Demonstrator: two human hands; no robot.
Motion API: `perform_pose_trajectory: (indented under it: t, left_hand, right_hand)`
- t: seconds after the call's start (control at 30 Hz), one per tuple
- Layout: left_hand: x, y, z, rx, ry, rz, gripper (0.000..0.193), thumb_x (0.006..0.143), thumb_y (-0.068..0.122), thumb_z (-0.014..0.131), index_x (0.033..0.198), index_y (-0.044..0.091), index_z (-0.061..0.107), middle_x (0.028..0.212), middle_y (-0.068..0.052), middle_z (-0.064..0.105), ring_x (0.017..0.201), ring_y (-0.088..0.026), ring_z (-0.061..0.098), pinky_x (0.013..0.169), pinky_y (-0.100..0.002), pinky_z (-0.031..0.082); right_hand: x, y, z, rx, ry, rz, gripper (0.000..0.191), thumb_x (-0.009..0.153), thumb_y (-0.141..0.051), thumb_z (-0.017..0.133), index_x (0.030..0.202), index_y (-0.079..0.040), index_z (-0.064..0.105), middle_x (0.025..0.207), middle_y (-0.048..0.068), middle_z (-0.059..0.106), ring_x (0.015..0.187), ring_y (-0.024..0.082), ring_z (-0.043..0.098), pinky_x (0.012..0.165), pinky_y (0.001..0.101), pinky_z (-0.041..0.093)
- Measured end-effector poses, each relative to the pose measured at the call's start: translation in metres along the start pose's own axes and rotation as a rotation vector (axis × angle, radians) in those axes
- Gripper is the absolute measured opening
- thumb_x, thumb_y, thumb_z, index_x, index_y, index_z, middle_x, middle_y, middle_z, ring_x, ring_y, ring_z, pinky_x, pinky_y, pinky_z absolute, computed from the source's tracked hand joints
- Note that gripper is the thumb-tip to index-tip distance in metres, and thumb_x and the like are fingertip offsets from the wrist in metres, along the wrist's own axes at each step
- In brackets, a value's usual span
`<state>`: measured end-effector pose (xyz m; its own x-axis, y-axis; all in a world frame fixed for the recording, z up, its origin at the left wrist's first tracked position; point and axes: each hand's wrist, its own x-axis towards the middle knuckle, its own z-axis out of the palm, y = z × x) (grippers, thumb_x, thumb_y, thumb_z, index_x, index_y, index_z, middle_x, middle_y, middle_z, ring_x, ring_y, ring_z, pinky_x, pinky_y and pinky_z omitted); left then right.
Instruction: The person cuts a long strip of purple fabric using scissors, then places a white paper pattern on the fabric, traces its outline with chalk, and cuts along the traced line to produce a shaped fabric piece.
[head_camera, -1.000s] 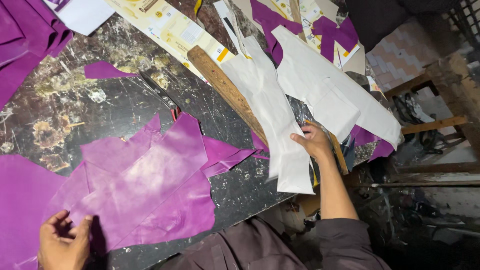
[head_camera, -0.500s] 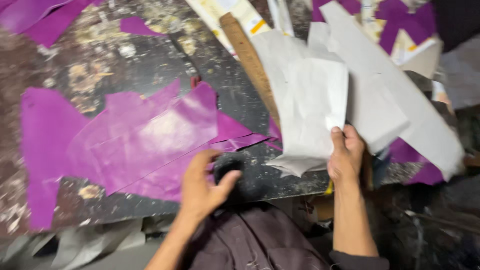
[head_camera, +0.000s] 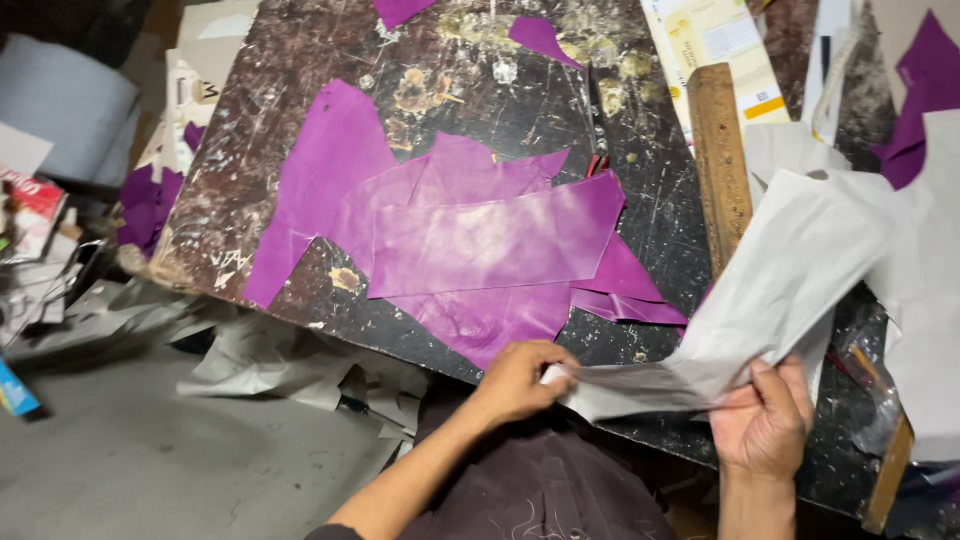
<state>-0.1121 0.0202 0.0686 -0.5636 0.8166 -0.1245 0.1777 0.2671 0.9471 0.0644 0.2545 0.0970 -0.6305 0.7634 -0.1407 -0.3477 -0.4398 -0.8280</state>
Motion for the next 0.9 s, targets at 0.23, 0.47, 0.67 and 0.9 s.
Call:
perform_pose_trajectory:
  t: [0.23,0.47,0.67,0.9]
  left_hand:
    - [-0.011,-0.034,-0.136,0.038,0.398,0.199,0.029,0.082,0.001,0.063,0.103,0.012,0.079,0.094,-0.004,0.076,0.083,-0.018,0.072,0.07,-0.031,0.055]
    - [0.0,-0.07,-0.232,-0.224,0.339,-0.094,0.016,0.092,0.016,0.077,0.104,0.005,0.078,0.08,-0.001,0.067,0.069,-0.005,0.052,0.06,-0.024,0.041]
    - [-0.007,-0.062,-0.264,-0.096,0.389,-0.117,0.013,0.089,0.013,0.073,0.099,0.006,0.079,0.08,-0.004,0.073,0.063,-0.009,0.064,0.058,-0.025,0.049]
    - [-0.017,-0.062,-0.266,0.225,0.471,0.499,0.023,0.08,-0.007,0.068,0.099,0.004,0.074,0.103,-0.01,0.072,0.092,-0.022,0.072,0.075,-0.031,0.058]
  right_hand:
    - [0.041,0.057,0.023,0.443,-0.593,0.209,0.006,0.105,-0.002,0.067,0.109,-0.005,0.071,0.107,0.007,0.068,0.12,0.028,0.056,0.118,0.0438,0.039]
    - [0.095,0.107,0.104,0.233,-0.261,0.262,0.02,0.089,-0.016,0.068,0.107,-0.009,0.07,0.108,0.004,0.071,0.113,0.023,0.062,0.102,0.0427,0.048]
    - [0.111,0.121,0.105,0.489,-0.512,0.395,0.013,0.112,-0.004,0.059,0.121,0.003,0.063,0.103,0.011,0.065,0.084,0.022,0.064,0.075,0.0355,0.053]
    - [0.131,0.143,0.096,0.497,-0.735,0.178,0.02,0.103,-0.023,0.064,0.109,-0.004,0.066,0.123,0.013,0.064,0.119,0.036,0.064,0.105,0.052,0.053]
